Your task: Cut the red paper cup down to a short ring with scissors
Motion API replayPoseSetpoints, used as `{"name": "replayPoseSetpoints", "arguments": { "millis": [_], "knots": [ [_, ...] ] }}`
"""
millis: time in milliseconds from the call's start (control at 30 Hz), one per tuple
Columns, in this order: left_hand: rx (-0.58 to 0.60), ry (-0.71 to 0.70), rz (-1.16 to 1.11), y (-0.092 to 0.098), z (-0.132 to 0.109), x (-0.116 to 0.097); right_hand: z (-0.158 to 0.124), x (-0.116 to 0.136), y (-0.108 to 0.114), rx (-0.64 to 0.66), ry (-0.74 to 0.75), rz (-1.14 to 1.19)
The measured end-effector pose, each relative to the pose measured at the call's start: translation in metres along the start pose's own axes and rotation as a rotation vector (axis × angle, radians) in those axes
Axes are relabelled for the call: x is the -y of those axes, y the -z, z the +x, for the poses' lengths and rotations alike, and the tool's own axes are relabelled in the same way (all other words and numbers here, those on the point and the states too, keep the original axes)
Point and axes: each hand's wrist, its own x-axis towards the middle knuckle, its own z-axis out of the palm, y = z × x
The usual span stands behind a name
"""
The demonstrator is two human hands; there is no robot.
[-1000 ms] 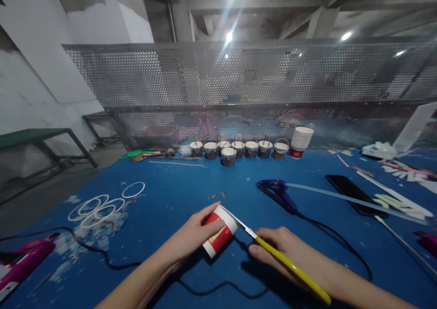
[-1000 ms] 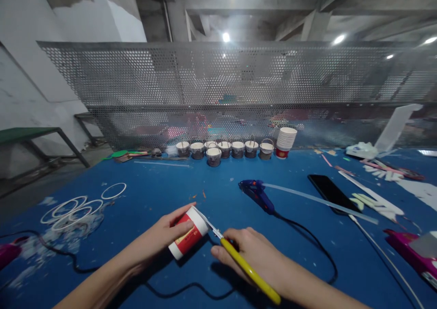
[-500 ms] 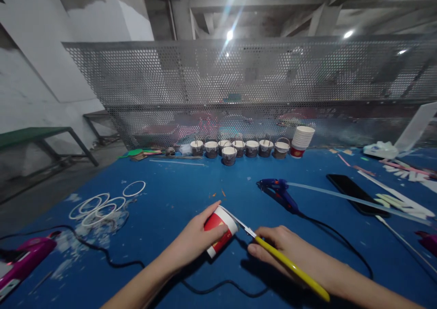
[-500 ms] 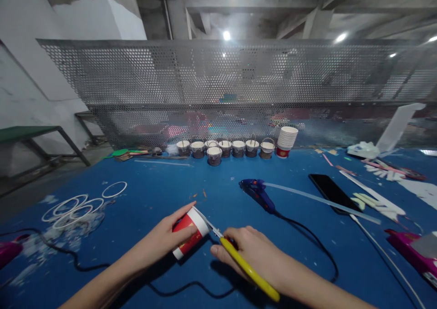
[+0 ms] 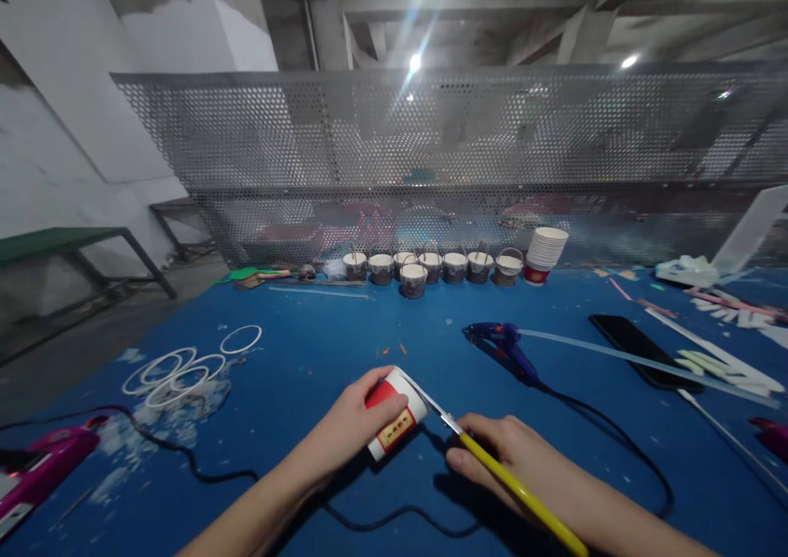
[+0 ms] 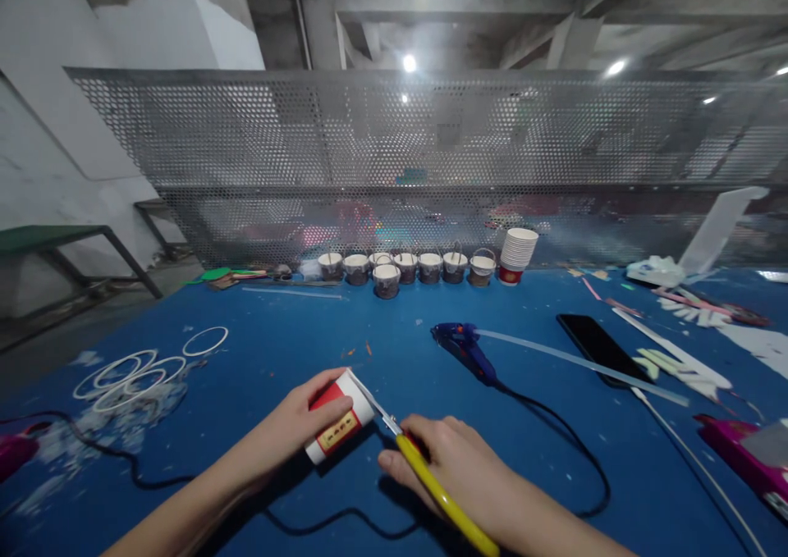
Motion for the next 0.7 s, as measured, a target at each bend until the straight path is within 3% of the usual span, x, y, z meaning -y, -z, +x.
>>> {"name": "replayPoseSetpoints", "arguments": {
  "millis": [467,700],
  "knots": [
    [-0.046,-0.09,0.243,-0.002,0.0,0.004,0.004,-0.004,0.0,0.039,-0.031,0.0],
    [-0.135,-0.112,0.409,-0.008,-0.003,0.006,0.006,-0.003,0.0,0.05,-0.038,-0.025]
  ]
}}
